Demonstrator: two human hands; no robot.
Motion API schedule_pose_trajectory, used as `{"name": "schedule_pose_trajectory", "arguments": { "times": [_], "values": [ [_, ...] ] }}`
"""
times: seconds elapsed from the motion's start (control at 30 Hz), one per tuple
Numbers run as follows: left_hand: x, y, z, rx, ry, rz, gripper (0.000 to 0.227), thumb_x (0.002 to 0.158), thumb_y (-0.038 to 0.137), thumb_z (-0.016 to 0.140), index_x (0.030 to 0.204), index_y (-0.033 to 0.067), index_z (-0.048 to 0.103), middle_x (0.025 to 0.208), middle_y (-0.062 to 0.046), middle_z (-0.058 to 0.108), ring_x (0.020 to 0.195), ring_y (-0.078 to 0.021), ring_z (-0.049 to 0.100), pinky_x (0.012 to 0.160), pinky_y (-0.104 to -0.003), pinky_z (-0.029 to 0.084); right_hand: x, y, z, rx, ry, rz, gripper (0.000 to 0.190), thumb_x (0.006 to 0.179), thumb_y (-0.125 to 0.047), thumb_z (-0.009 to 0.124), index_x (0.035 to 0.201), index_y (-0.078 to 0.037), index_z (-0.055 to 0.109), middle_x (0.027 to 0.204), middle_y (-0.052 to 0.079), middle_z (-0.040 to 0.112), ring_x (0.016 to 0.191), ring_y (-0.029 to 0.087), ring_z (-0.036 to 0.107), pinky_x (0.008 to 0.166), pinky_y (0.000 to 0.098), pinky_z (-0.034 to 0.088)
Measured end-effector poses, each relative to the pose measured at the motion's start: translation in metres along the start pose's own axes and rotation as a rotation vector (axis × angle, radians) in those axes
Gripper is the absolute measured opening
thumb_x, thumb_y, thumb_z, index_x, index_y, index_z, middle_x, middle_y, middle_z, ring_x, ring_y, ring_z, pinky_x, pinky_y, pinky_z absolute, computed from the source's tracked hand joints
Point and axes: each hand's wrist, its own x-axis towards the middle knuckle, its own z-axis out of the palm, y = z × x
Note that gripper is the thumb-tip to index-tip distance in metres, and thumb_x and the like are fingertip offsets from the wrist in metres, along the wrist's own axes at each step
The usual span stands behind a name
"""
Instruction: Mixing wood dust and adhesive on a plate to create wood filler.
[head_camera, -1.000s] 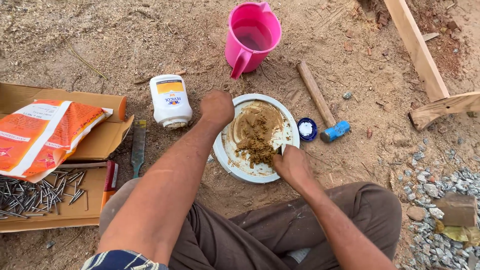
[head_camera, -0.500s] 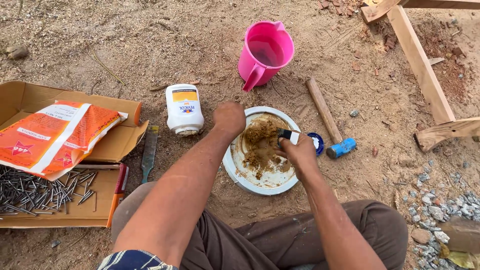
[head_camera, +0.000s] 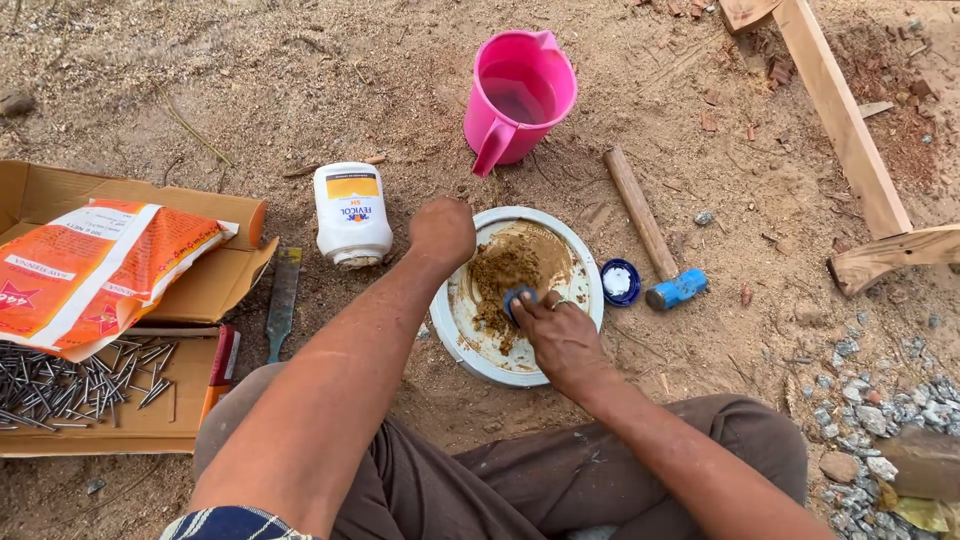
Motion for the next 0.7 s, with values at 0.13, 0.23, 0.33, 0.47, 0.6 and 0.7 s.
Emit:
{"name": "schedule_pose_trajectory", "arguments": {
  "times": [0.13, 0.23, 0.33, 0.47, 0.6, 0.7],
  "values": [
    [0.001, 0.002, -0.005, -0.007, -0.042, -0.031, 0.027, 0.095, 0.011, 0.06, 0.119, 0.0058, 0.072, 0.12, -0.02, 0.067, 0.114, -0.0325, 0.067, 0.092, -0.046, 0.059, 0.044, 0.018, -0.104, 0.144, -0.778, 0.224, 0.044, 0.113, -0.013, 0.035, 0.148, -0.032, 0.053, 0.107, 0.011, 0.072, 0.076, 0.017, 0.061, 0.059, 0.031, 0.053],
    [0.004, -0.001, 0.002, -0.007, -0.037, -0.022, 0.027, 0.095, 0.01, 0.06, 0.118, 0.0021, 0.072, 0.12, -0.02, 0.068, 0.112, -0.0299, 0.07, 0.092, -0.044, 0.06, 0.058, 0.03, -0.099, 0.402, -0.578, 0.359, 0.039, 0.113, -0.016, 0.04, 0.141, -0.03, 0.063, 0.092, 0.01, 0.075, 0.063, 0.015, 0.06, 0.056, 0.0269, 0.052],
    [-0.001, 0.001, -0.007, -0.019, -0.053, -0.032, 0.027, 0.096, 0.011, 0.061, 0.119, 0.0026, 0.073, 0.121, -0.02, 0.069, 0.114, -0.0317, 0.069, 0.094, -0.044, 0.059, 0.063, 0.015, -0.062, 0.376, -0.537, 0.339, 0.046, 0.104, -0.004, 0.042, 0.132, -0.03, 0.068, 0.094, 0.007, 0.065, 0.061, 0.019, 0.057, 0.051, 0.0315, 0.057],
    [0.002, -0.001, 0.0, 0.014, -0.045, -0.028, 0.029, 0.095, 0.011, 0.062, 0.12, 0.0018, 0.072, 0.122, -0.021, 0.068, 0.113, -0.0326, 0.069, 0.093, -0.045, 0.059, 0.012, 0.013, -0.026, 0.223, -0.354, 0.092, 0.042, 0.104, -0.003, 0.043, 0.129, -0.022, 0.071, 0.078, 0.009, 0.067, 0.058, 0.019, 0.056, 0.05, 0.0346, 0.053],
    [0.006, 0.0, 0.005, 0.02, 0.015, 0.007, 0.028, 0.093, 0.011, 0.062, 0.119, 0.0043, 0.072, 0.119, -0.02, 0.068, 0.112, -0.0329, 0.068, 0.092, -0.045, 0.058, 0.048, 0.031, -0.073, 0.341, -0.286, 0.168, 0.043, 0.105, -0.003, 0.042, 0.127, -0.025, 0.073, 0.094, 0.011, 0.063, 0.065, 0.018, 0.057, 0.062, 0.0337, 0.059],
    [0.001, -0.002, -0.001, 0.016, -0.01, -0.009, 0.029, 0.093, 0.011, 0.063, 0.119, 0.004, 0.072, 0.12, -0.02, 0.068, 0.112, -0.0324, 0.069, 0.092, -0.044, 0.059, 0.082, 0.029, -0.075, 0.408, -0.427, 0.358, 0.048, 0.104, 0.0, 0.039, 0.13, -0.027, 0.069, 0.112, 0.02, 0.059, 0.066, 0.023, 0.058, 0.056, 0.0333, 0.06]
  ]
}}
